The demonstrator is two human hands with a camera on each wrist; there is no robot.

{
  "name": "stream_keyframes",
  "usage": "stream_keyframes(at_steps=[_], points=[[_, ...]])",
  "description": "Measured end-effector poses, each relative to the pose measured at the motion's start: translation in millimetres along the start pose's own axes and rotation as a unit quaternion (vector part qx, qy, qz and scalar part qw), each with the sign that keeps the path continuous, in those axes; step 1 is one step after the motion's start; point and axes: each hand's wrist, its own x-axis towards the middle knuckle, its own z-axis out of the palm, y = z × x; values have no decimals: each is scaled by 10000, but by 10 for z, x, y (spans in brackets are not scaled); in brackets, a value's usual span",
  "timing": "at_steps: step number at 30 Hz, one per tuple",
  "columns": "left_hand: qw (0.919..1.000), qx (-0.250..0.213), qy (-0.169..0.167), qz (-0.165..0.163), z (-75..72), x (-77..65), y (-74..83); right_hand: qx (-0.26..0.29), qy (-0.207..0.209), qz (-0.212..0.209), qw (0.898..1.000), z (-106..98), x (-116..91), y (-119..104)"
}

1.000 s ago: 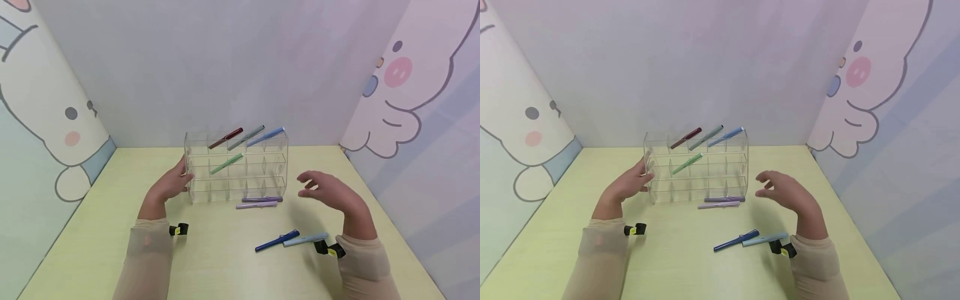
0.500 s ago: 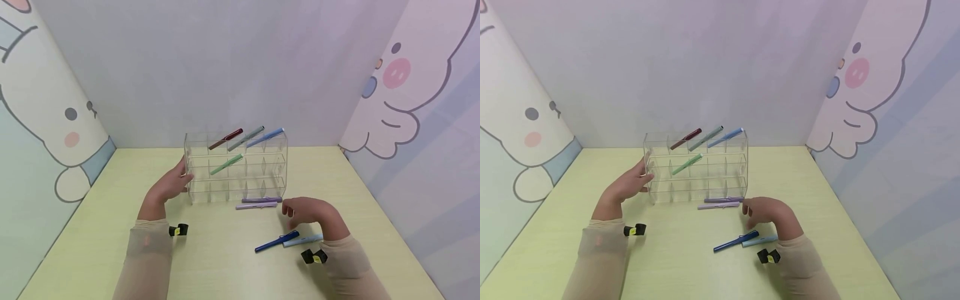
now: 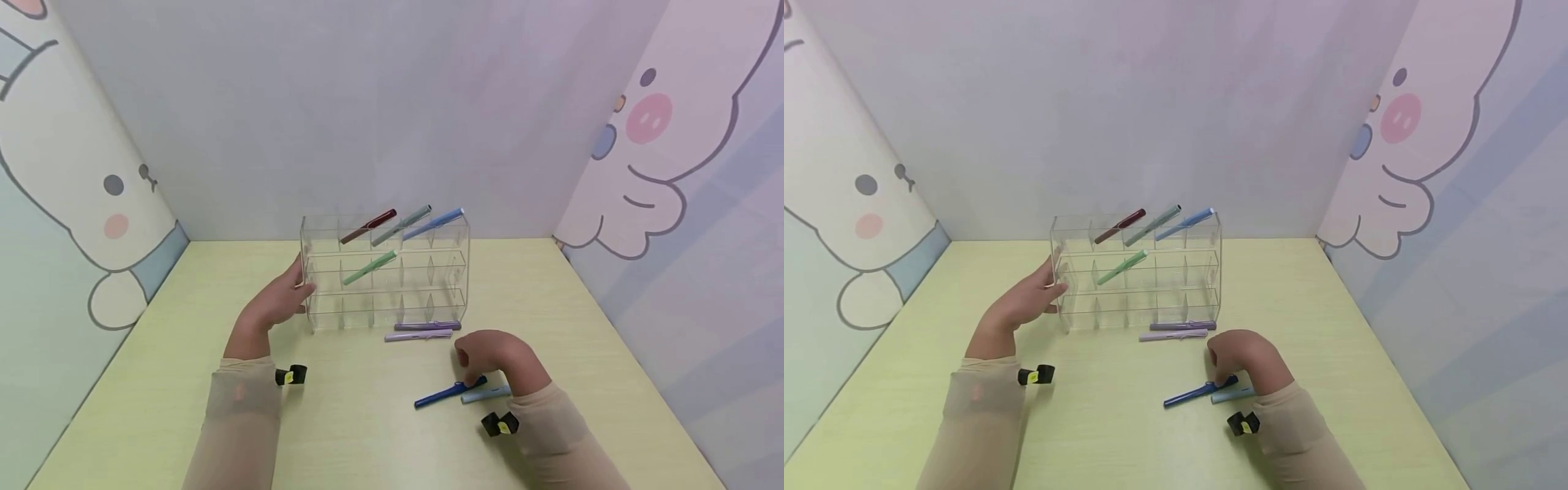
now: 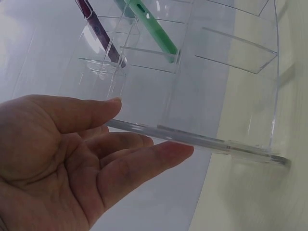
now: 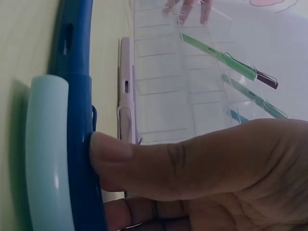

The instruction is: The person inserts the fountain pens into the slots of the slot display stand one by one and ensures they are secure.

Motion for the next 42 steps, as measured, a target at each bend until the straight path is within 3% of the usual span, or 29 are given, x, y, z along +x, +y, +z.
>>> stream_keyframes(at_steps=[6,12,20,25,29,35,42], points=[[10000,32,-45,27,-1,-1,3,79,250,-107,9996,-5,19,43],[10000,42,-49,28,-11,-1,8,224,347,102,9991,-50,-5,58],[10000,1,-30,84,-7,-7,20,-207,373,-111,9990,-33,1,71],[10000,-12,-33,71,0,-13,25,-8,478,-163,9987,-78,-13,123],[10000,-5,-39,84,-3,-11,17,568,595,-317,9961,-146,-51,184],[10000,14,-59,45,-14,-5,-3,1726,919,-964,9759,-240,-88,252],[10000,-14,-45,38,-2,-8,4,2285,1776,-1388,9471,-291,-80,289]])
